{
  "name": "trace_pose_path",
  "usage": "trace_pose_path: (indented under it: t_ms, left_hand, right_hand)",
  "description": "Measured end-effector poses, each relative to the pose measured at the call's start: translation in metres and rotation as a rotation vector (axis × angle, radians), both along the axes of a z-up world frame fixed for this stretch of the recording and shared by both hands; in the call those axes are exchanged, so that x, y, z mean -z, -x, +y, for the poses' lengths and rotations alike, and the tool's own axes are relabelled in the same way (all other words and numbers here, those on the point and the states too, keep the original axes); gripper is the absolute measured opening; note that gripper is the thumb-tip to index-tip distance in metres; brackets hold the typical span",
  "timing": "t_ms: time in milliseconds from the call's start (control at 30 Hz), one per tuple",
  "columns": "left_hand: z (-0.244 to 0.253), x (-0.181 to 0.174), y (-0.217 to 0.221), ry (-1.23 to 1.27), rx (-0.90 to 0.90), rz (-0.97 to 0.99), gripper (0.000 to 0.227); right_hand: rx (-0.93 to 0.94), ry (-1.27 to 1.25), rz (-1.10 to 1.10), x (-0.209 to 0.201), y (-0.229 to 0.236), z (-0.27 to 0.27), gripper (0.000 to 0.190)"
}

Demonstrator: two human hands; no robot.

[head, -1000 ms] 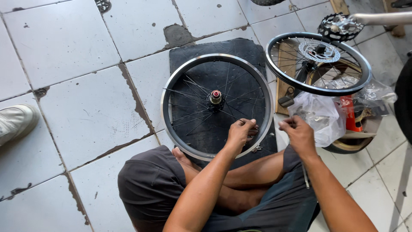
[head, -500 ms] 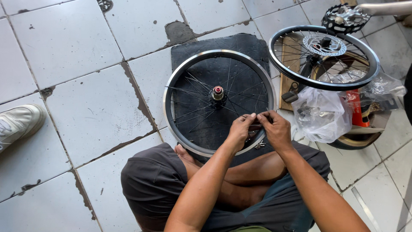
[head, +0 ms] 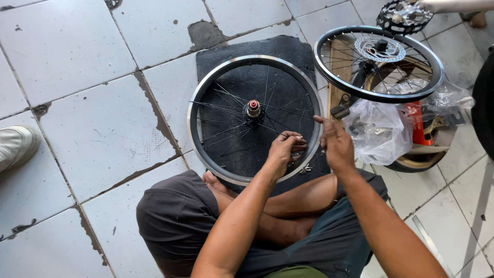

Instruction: The person is sitting on the floor assembling a bicycle wheel by hand. They insert spokes into the rim and hub, then attach and tighten nipples to secure the spokes in place.

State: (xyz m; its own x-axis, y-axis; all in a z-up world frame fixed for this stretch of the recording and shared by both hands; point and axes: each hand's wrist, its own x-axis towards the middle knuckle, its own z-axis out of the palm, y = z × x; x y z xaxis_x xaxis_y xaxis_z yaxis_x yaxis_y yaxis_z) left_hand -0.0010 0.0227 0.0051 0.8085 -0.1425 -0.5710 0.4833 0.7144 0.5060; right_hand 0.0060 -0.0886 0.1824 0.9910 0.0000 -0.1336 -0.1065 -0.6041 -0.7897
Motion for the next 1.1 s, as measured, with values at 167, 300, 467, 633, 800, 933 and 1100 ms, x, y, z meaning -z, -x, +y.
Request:
trace_pose_path:
  t_ms: [167, 300, 467, 633, 800, 933, 1100]
  left_hand:
    - [0.003, -0.003, -0.001, 0.007, 0.018, -0.016, 0.02]
    - [0.005, 0.0, -0.001, 0.013, 0.019, -0.036, 0.02]
    - [0.009, -0.007, 0.0, -0.022, 0.034, -0.039, 0.019]
    - [0.011, -0.009, 0.001, -0.039, 0.05, -0.048, 0.021]
    - [0.011, -0.009, 0.003, -0.036, 0.047, -0.063, 0.021]
    - [0.009, -0.009, 0.004, -0.042, 0.05, -0.073, 0.023]
    - [0.007, -0.006, 0.007, -0.055, 0.022, -0.091, 0.026]
  right_hand:
    - [-0.197, 0.081, 0.225, -0.021, -0.022, -0.013, 0.047]
    - [-0.369, 0.431, 0.081, 0.007, -0.021, -0.034, 0.029]
    - [-0.465, 0.522, -0.073, 0.0, -0.01, -0.029, 0.02]
    - [-0.487, 0.522, -0.126, 0.008, -0.012, -0.03, 0.018]
    - [-0.52, 0.561, -0.173, 0.011, -0.014, -0.027, 0.015]
    - [-0.537, 0.626, -0.203, 0.014, -0.014, -0.029, 0.015]
    - [-0.577, 0.667, -0.188, 0.011, -0.017, -0.029, 0.02]
